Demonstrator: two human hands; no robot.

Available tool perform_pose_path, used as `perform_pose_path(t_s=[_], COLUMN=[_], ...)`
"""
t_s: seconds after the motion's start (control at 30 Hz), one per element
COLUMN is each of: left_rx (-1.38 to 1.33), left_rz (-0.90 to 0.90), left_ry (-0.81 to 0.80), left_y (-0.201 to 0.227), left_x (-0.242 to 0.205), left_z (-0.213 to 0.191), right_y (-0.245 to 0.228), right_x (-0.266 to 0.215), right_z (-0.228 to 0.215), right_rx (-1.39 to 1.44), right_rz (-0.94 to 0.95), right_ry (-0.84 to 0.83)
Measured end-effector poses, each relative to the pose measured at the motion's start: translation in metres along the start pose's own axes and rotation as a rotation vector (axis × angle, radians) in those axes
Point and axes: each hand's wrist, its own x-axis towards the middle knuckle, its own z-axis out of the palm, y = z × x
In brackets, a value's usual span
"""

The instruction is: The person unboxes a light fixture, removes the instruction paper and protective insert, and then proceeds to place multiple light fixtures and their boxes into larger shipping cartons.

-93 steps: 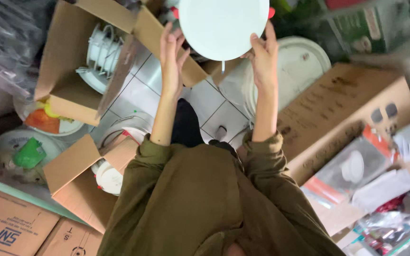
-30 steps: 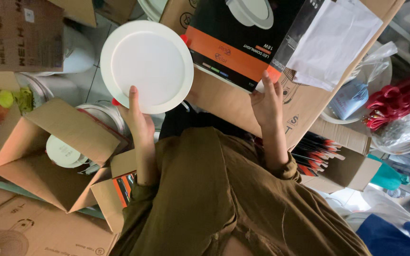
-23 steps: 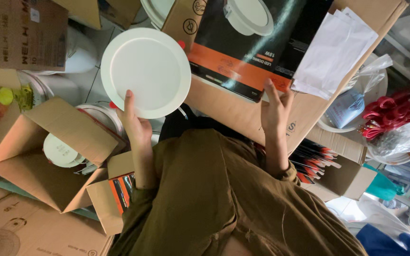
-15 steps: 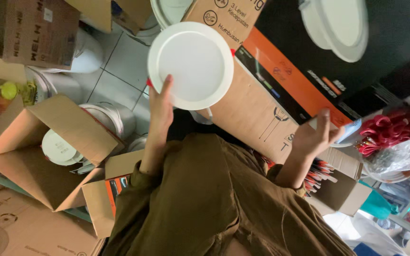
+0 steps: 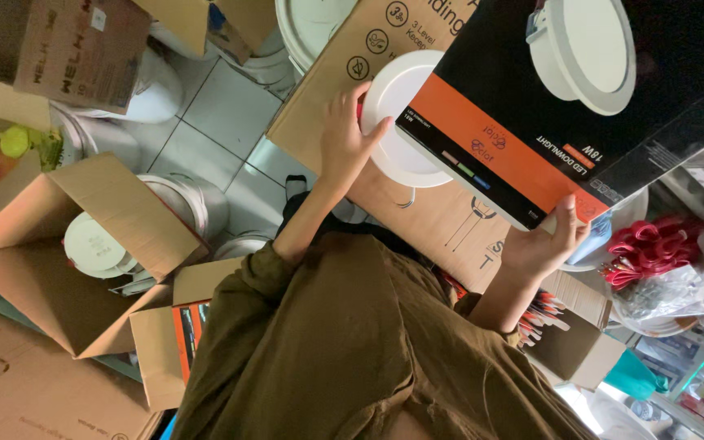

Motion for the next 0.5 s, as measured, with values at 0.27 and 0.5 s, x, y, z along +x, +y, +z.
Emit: perform_pose_path(t_s=[0.27,0.5], left_rx=[-0.569,-0.965], left_rz=[0.040,-0.285], left_ry=[0.009,-0.136], left_y=[0.008,0.006], left_x=[0.007,-0.038], left_z=[-0.053,-0.105], right_y=[0.025,0.084], right_x=[0.016,0.013], right_z=[-0.037,-0.071], right_rx=[0.109,-0.116], right_rz=[0.216,0.402], right_ry=[-0.166,-0.610])
